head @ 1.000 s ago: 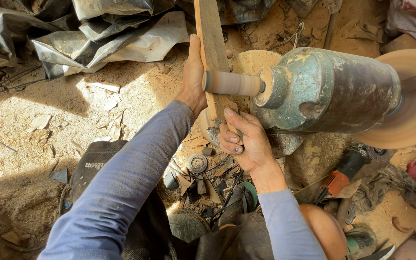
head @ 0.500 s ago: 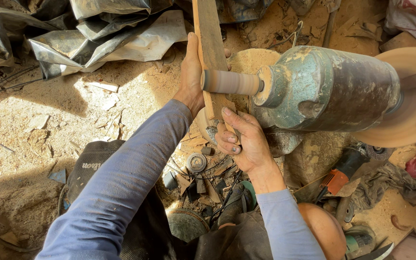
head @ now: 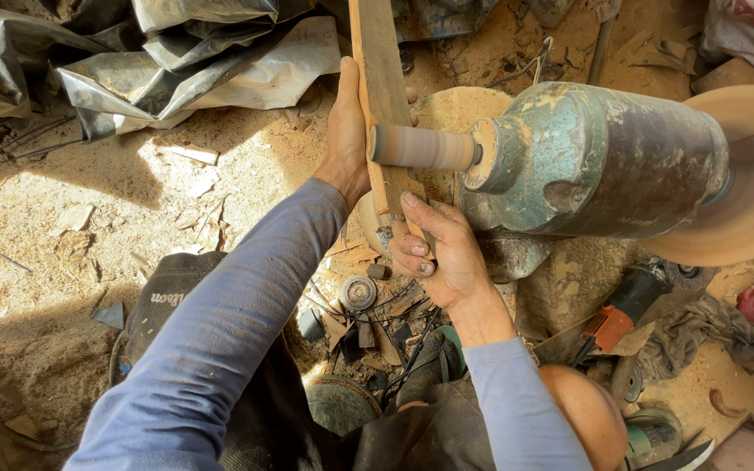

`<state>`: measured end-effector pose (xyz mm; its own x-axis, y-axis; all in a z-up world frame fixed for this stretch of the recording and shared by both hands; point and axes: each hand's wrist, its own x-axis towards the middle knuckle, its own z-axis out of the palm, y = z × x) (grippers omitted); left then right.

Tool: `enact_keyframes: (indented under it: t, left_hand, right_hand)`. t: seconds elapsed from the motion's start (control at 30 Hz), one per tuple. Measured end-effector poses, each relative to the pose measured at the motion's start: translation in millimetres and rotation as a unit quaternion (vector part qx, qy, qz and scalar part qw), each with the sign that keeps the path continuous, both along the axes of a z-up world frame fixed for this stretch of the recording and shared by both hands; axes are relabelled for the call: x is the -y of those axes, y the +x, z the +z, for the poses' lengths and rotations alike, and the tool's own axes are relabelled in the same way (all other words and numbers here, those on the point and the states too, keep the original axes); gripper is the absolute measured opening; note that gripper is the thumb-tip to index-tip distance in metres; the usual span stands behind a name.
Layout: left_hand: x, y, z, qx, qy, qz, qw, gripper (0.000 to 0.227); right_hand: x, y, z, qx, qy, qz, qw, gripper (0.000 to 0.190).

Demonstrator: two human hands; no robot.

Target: The person shapes a wooden piece by pressing it against a rotating drum sander, then switches to a handheld angle grinder to smooth the surface. The person holds and repositions the wood repeatedly while sanding.

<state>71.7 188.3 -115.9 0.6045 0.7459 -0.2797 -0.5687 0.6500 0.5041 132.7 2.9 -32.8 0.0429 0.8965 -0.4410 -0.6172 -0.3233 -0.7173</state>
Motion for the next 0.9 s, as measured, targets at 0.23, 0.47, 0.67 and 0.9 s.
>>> enact_keyframes:
  t: [0.23, 0.47, 0.67, 0.9]
  left_hand:
    - [-2, -11, -3, 0.004, -0.002, -0.005, 1.000, 0.079]
    - [3, -12, 5, -0.001, 0.020, -0.012, 1.000, 0.080]
    - [3, -27, 14, 0.057, 0.021, -0.032, 0.998, 0.081]
    - [21, -74, 20, -0.068, 0.007, 0.020, 0.997, 0.065]
  right_hand:
    - [-2, -7, -5, 0.001, -0.024, 0.003, 1.000, 0.024]
    - [1, -8, 0, -0.007, -0.004, 0.000, 1.000, 0.023]
    - [5, -2, -12, 0.157, -0.040, 0.052, 0.985, 0.021]
    - [24, -9, -16, 0.198, -0.065, 0.189, 0.960, 0.039]
